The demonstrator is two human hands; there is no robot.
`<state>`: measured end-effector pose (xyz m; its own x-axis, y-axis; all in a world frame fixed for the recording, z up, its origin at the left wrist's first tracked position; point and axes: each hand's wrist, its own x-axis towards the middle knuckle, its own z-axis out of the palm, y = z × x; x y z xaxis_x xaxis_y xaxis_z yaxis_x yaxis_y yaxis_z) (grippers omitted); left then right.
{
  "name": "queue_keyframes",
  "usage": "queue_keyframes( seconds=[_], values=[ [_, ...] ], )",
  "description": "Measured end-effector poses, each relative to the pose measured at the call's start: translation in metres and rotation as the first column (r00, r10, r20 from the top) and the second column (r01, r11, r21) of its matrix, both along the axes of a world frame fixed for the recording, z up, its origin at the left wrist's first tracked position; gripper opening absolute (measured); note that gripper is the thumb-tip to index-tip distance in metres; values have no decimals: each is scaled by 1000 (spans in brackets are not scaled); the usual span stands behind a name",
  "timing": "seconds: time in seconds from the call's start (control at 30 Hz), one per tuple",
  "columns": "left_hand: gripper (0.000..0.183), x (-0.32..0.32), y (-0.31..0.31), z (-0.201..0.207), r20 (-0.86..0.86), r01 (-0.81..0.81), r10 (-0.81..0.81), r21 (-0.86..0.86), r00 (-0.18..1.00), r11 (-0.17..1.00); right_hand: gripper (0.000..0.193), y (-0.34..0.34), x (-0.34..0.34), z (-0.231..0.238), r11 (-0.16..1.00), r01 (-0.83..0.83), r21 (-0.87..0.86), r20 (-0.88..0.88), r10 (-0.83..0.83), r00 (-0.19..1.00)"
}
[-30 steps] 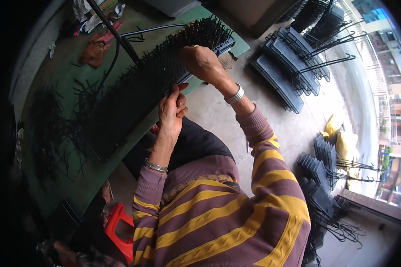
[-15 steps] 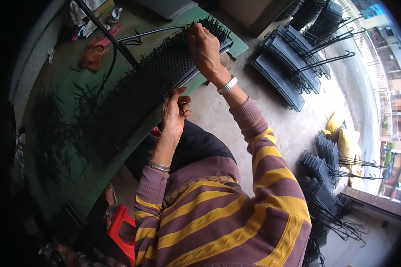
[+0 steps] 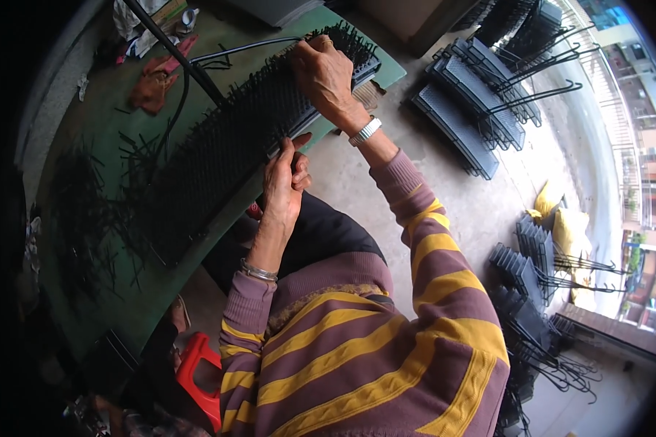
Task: Assembling plastic components by manually inserting small black rods into a perforated base frame.
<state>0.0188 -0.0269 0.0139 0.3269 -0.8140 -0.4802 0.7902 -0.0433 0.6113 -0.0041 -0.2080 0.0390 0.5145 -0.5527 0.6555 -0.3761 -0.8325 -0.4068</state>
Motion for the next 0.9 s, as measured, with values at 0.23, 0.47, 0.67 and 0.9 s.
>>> queue_keyframes(
  seconds=[0.23,0.47,0.67,0.9],
  values=[
    [40,0,4,5,2,2,-3,19,1000,1000,14,5,0,-1,982,105,-158,-267,-145,953],
    [36,-1,3,2,47,8,-7,-17,999,1000,12,35,-42,10,603,-340,722,-66,549,833],
    [27,-5,-4,-3,4,-102,102,104,995,989,10,27,-47,26,818,-219,532,-15,268,963],
    [36,-3,-1,0,8,67,-67,21,998,998,6,-2,-14,5,1000,-2,-13,146,4,989]
  ],
)
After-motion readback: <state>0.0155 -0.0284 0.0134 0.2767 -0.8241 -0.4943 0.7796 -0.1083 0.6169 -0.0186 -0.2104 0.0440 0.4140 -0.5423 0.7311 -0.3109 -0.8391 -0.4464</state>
